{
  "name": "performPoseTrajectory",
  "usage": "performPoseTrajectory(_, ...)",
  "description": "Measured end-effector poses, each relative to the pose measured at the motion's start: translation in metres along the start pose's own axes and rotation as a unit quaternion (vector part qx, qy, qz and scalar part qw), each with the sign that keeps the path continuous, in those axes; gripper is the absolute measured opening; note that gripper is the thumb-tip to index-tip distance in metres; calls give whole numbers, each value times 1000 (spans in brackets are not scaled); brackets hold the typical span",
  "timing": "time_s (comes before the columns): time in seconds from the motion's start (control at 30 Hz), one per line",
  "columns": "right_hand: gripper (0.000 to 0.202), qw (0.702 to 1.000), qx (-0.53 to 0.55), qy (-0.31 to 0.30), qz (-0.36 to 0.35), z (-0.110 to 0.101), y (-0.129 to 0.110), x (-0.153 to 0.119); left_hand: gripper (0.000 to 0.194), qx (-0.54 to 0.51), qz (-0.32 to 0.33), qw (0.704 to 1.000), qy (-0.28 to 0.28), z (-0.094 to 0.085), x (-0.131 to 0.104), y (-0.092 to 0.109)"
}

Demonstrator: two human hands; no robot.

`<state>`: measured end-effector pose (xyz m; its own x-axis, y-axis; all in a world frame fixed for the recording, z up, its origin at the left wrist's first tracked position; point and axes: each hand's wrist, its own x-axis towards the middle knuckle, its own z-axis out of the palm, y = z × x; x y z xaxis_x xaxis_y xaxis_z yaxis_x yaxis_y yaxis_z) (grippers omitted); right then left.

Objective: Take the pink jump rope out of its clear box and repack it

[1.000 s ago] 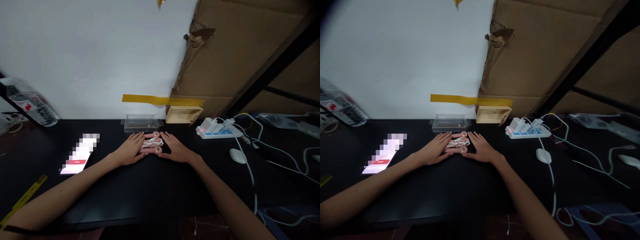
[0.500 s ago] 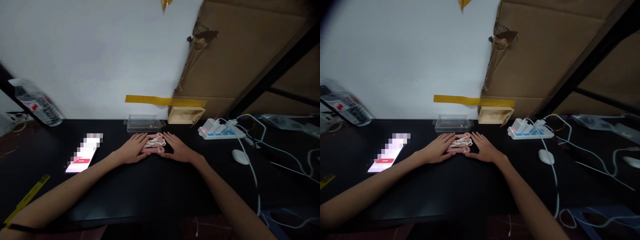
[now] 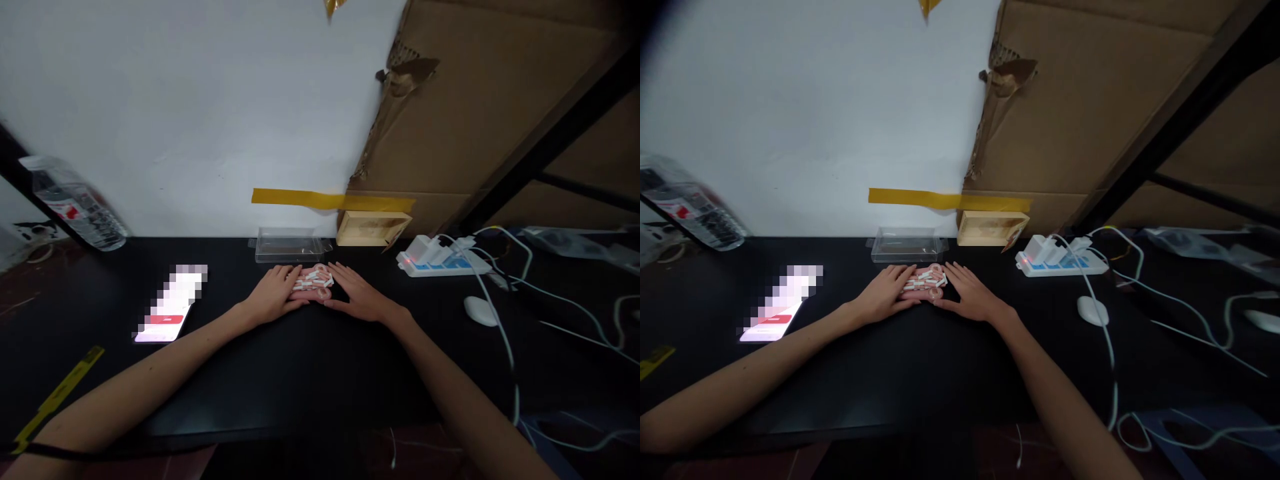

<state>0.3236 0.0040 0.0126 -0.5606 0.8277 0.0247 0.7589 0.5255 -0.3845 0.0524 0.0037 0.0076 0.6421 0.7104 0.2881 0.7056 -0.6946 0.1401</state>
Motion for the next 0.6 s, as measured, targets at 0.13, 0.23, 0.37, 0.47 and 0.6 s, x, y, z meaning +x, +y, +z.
performPoseTrajectory(0.13,93,999,39,12,9,-1,3,0,75,-29,-13,999,13,-1,1,0)
performPoseTrajectory(0.23,88,997,67,23,-6,-1,6,-1,70,-57,-51,997,34,-1,1,3)
performPoseTrajectory(0.37,83,989,141,26,-36,-5,9,-4,50,-91,-90,988,81,2,0,5)
performPoseTrajectory(0.47,82,974,221,26,-40,-8,8,-6,39,-135,-111,978,114,4,1,3)
performPoseTrajectory(0.6,79,952,302,41,-35,-6,6,-5,31,-218,-163,950,152,-4,5,0)
